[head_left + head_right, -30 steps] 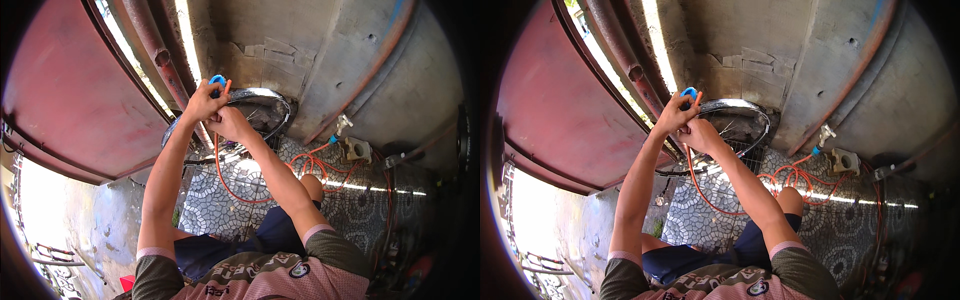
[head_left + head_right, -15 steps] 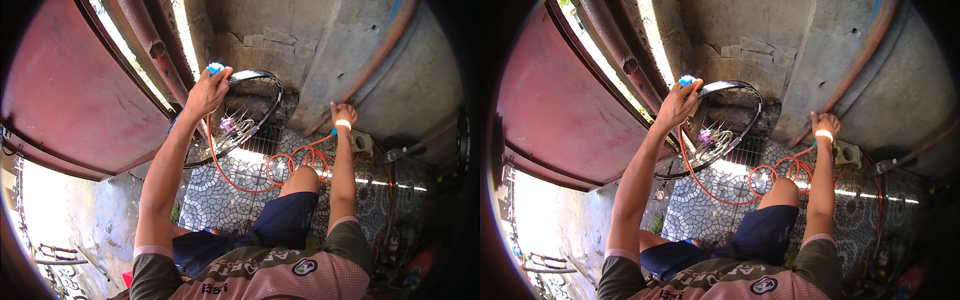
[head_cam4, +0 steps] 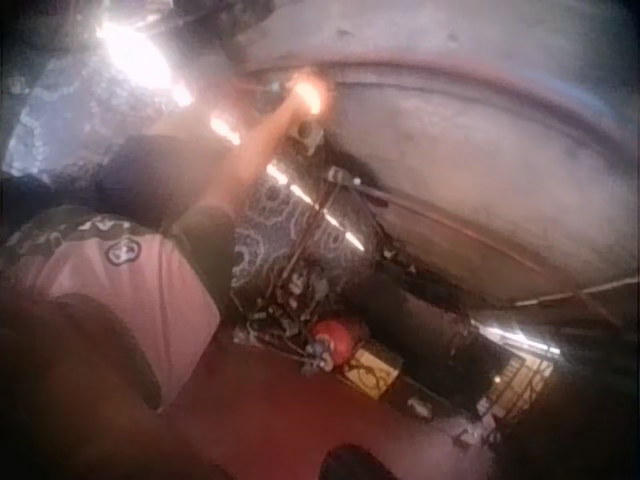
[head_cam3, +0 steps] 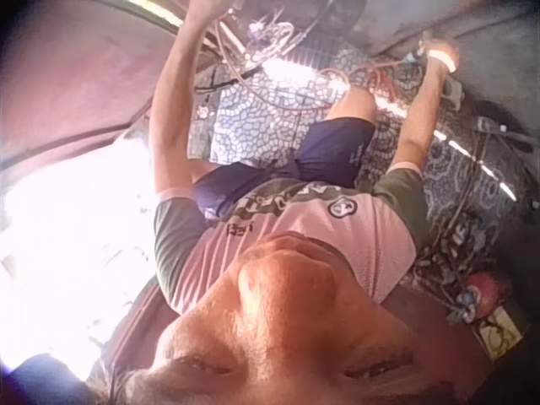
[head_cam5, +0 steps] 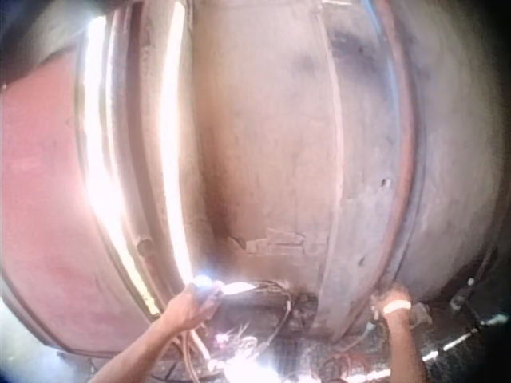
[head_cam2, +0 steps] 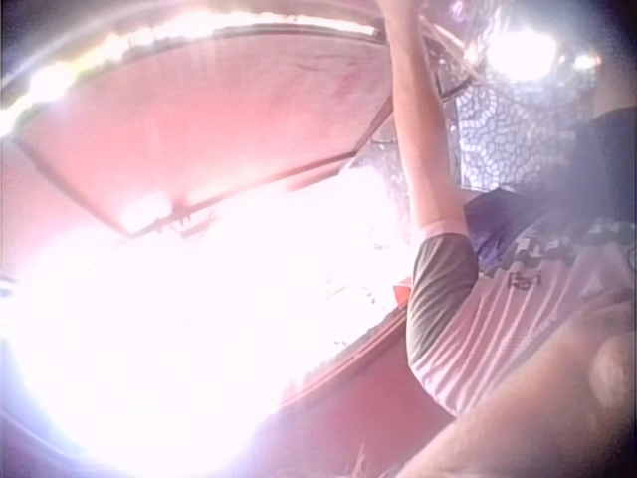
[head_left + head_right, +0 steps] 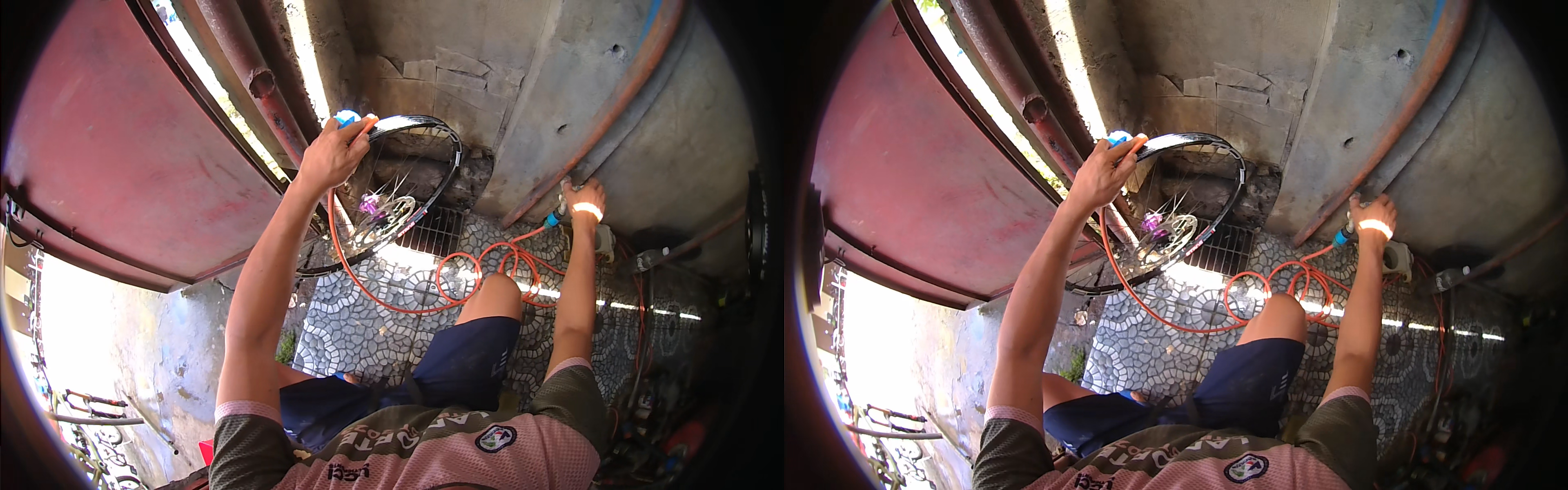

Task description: The person removes a tire from a bicycle wheel, carries the wheel outside, and scrubs the rim with a brush and water. The person then rinses the rim and wipes it with a cloth.

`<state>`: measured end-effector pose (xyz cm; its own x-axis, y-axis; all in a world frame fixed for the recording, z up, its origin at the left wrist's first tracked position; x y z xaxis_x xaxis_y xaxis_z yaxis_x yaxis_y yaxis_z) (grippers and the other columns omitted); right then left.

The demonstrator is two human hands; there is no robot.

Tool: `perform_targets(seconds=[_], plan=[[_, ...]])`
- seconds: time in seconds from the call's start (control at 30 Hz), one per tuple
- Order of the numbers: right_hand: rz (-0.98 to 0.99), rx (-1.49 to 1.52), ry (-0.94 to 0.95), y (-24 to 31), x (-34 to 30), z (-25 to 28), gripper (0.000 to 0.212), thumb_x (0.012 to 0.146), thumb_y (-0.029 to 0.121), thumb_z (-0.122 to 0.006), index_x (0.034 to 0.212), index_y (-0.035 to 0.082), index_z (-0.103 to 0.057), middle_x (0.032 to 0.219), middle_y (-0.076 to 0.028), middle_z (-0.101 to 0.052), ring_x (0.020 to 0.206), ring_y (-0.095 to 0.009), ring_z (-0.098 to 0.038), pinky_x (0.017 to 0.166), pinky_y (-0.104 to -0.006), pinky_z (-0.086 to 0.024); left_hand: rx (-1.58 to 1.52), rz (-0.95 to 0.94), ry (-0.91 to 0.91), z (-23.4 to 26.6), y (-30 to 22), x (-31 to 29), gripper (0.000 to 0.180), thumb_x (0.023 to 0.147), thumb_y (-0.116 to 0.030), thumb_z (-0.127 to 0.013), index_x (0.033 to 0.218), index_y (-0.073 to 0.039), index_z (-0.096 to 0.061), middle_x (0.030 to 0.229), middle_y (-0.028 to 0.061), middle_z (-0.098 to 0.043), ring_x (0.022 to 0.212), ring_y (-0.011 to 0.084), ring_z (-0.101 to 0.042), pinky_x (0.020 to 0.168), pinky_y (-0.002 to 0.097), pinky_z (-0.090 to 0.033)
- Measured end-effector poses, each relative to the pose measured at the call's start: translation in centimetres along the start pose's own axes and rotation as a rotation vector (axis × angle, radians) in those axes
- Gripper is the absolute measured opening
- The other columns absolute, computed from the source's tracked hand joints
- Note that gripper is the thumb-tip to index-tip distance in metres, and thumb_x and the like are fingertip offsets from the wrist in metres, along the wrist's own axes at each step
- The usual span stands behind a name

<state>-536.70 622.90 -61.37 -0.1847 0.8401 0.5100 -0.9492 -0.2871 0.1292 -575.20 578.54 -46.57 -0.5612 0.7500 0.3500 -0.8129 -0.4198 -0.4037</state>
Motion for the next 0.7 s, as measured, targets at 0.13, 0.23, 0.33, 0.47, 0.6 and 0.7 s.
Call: perform_targets(seconds=[0.13, 0.23, 0.33, 0.47, 0.6, 0.7], plan=[[0.008, 0.113, 0.494, -0.9, 1.3, 2.0, 0.045, 0.099, 0.031, -0.069, 0.142, 0.018, -0.065, 0.135, -0.018, -0.072, 0.131, -0.041, -0.062, 0.107, -0.0509, -0.051, -0.021, -0.002, -0.001, 0.0, -1.1, 0.2, 0.046, 0.104, -0.039, -0.057, 0.148, -0.030, -0.065, 0.112, 0.0227, -0.062, 0.103, 0.0428, -0.069, 0.091, 0.0516, -0.057], [0.072, -0.111, 0.482, -0.8, 1.5, 4.2, 0.044, 0.097, 0.026, -0.072, 0.140, 0.028, -0.068, 0.135, -0.015, -0.071, 0.131, -0.039, -0.062, 0.107, -0.0495, -0.051, -0.022, -0.034, -0.041, -0.2, -2.2, 0.2, 0.044, 0.103, -0.038, -0.060, 0.145, -0.028, -0.069, 0.110, 0.0217, -0.060, 0.104, 0.0412, -0.067, 0.090, 0.0508, -0.057], [0.286, 0.083, 0.144, 6.7, 0.4, 9.1, 0.046, 0.087, 0.018, -0.079, 0.131, 0.027, -0.075, 0.138, -0.011, -0.066, 0.132, -0.037, -0.058, 0.104, -0.0494, -0.053, 0.075, -0.213, -0.164, -0.6, -2.6, 0.0, 0.041, 0.100, -0.034, -0.066, 0.139, -0.026, -0.073, 0.110, 0.0199, -0.056, 0.107, 0.0387, -0.062, 0.090, 0.0486, -0.054], [0.335, 1.443, 0.694, 25.8, -2.6, 16.0, 0.035, 0.107, 0.011, -0.058, 0.141, 0.012, -0.067, 0.123, -0.009, -0.077, 0.075, -0.015, -0.072, 0.065, -0.0301, -0.058, 0.208, -0.226, -0.165, -0.5, -1.7, -1.2, 0.037, 0.099, -0.033, -0.067, 0.133, -0.024, -0.076, 0.117, 0.0205, -0.054, 0.112, 0.0401, -0.060, 0.093, 0.0523, -0.052], [0.352, 1.284, 0.845, 38.6, -2.3, 15.8, 0.052, 0.108, 0.053, -0.058, 0.093, 0.006, -0.074, 0.071, -0.004, -0.068, 0.056, -0.015, -0.056, 0.058, -0.0328, -0.048, 0.116, -0.205, -0.177, -0.5, -2.5, -1.0, 0.036, 0.100, -0.033, -0.067, 0.132, -0.022, -0.076, 0.117, 0.0220, -0.055, 0.113, 0.0410, -0.060, 0.096, 0.0517, -0.053], [0.568, 1.006, 0.819, 44.3, -2.7, 13.0, 0.057, 0.106, 0.057, -0.060, 0.097, 0.003, -0.078, 0.080, -0.015, -0.074, 0.089, -0.022, -0.072, 0.081, -0.0405, -0.057, 0.072, -0.180, -0.180, -0.6, -3.7, -0.4, 0.036, 0.101, -0.034, -0.066, 0.132, -0.019, -0.076, 0.113, 0.0218, -0.055, 0.112, 0.0404, -0.060, 0.097, 0.0504, -0.052]])
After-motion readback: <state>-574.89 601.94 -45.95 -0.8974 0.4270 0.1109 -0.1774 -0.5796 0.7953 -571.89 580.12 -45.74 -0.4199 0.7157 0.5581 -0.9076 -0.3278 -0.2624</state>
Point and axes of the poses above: each hand's wrist, its own x-axis towards the middle knuckle, its own z-axis out of the back of the hand, y = z × x, the point moved 3 cm from there along x, towards the middle knuckle
